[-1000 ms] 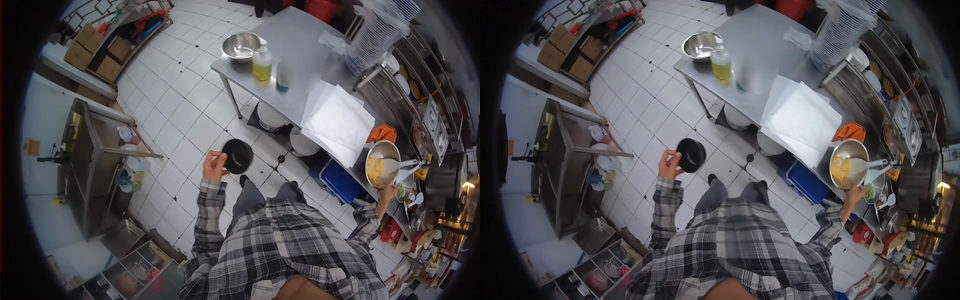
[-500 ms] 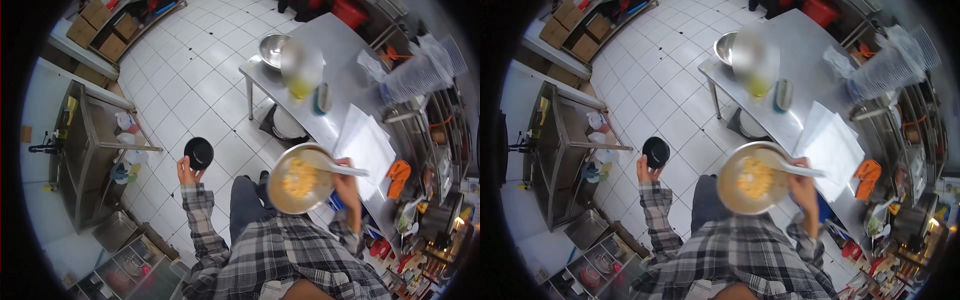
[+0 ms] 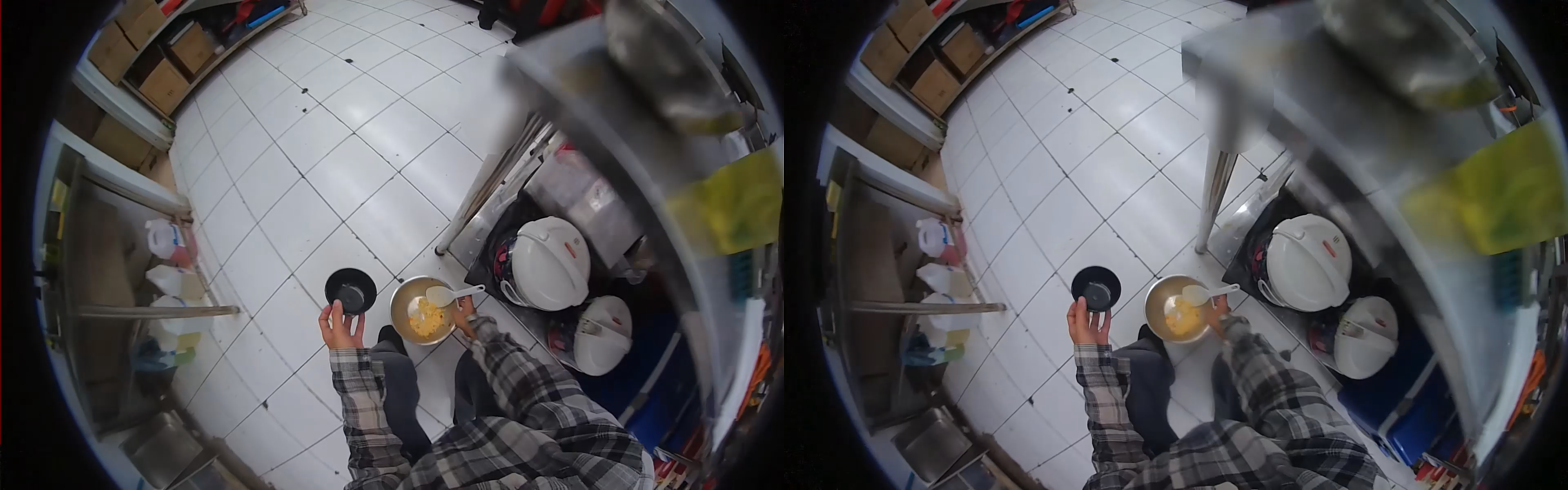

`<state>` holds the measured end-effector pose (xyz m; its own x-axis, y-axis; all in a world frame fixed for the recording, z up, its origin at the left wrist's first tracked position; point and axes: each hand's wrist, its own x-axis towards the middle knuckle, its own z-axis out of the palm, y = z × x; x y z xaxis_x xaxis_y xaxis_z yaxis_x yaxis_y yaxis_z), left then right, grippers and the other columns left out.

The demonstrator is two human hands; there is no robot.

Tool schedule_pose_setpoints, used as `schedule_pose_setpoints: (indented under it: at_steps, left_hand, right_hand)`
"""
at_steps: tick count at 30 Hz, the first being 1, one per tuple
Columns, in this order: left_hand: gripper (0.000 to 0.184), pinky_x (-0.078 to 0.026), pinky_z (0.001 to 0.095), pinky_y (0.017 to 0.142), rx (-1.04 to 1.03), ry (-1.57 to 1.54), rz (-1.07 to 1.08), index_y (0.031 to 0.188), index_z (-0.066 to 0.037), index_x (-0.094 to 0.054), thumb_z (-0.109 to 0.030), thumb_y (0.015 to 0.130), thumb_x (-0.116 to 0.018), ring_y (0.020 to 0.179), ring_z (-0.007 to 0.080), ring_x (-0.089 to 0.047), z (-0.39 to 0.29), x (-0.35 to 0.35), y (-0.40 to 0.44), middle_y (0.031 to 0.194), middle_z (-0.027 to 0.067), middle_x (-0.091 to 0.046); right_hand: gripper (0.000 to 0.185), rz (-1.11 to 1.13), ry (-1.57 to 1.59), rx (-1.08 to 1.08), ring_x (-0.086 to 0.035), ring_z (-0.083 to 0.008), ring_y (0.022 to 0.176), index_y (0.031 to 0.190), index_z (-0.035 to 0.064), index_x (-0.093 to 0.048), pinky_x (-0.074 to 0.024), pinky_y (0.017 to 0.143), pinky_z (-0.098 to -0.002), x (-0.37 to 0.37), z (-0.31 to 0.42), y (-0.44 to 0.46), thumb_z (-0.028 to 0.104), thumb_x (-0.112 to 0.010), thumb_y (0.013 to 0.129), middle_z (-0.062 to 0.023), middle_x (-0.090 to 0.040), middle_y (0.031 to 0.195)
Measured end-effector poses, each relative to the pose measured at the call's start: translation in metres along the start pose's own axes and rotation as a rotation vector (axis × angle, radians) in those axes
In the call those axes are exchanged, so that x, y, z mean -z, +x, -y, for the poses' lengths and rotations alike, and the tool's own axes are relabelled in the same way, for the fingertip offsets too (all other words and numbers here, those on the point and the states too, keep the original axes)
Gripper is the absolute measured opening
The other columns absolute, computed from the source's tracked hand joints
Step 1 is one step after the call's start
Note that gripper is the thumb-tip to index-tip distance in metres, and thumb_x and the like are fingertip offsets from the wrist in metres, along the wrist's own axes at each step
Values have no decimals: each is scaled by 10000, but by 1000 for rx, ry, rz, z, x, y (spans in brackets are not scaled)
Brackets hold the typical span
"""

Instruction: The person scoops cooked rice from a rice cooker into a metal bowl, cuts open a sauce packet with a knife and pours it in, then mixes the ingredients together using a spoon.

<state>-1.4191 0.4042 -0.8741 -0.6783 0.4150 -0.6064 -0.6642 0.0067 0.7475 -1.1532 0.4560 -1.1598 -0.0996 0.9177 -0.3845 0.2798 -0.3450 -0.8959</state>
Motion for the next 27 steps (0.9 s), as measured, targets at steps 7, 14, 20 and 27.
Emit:
schedule_pose_setpoints:
  at_steps: [7, 14, 20, 27]
  left_hand:
    - [382, -478, 388, 816, -174, 77, 217, 1109, -134, -420, -174, 834, -681, 962, 146, -523, 60, -29, 21, 1025, 31, -522]
    - [442, -454, 401, 857, -257, 50, 161, 1158, -146, -402, -203, 825, -688, 1063, 160, -505, 55, -1, 48, 1094, 39, -549]
    - [567, -463, 385, 862, -278, -1, 132, 1181, -157, -387, -294, 765, -747, 1087, 188, -490, 54, -12, 54, 1160, 66, -503]
    - [575, -458, 356, 860, -183, 119, 183, 1178, -155, -391, -317, 761, -751, 1093, 168, -504, 63, -28, 38, 1160, 50, -529]
  right_hand:
    - [552, -107, -11, 9, -559, -236, 1017, 1275, 84, -374, -452, 844, -359, -78, -35, 80, 122, -637, 791, -128, -579, 1089]
    - [424, 48, -97, 200, -574, -240, 949, 1160, 63, -489, -433, 837, -375, 13, 109, -5, 123, -642, 770, -87, -601, 975]
    - [562, -710, -1001, 91, -450, -356, 1149, 1205, 196, -463, -384, 914, -481, 231, 186, 47, 91, -650, 686, -156, -507, 1161]
    - [677, -732, -478, 426, -548, -221, 994, 1233, 95, -402, -455, 835, -327, 352, 177, 2, 32, -711, 633, -124, -544, 1042]
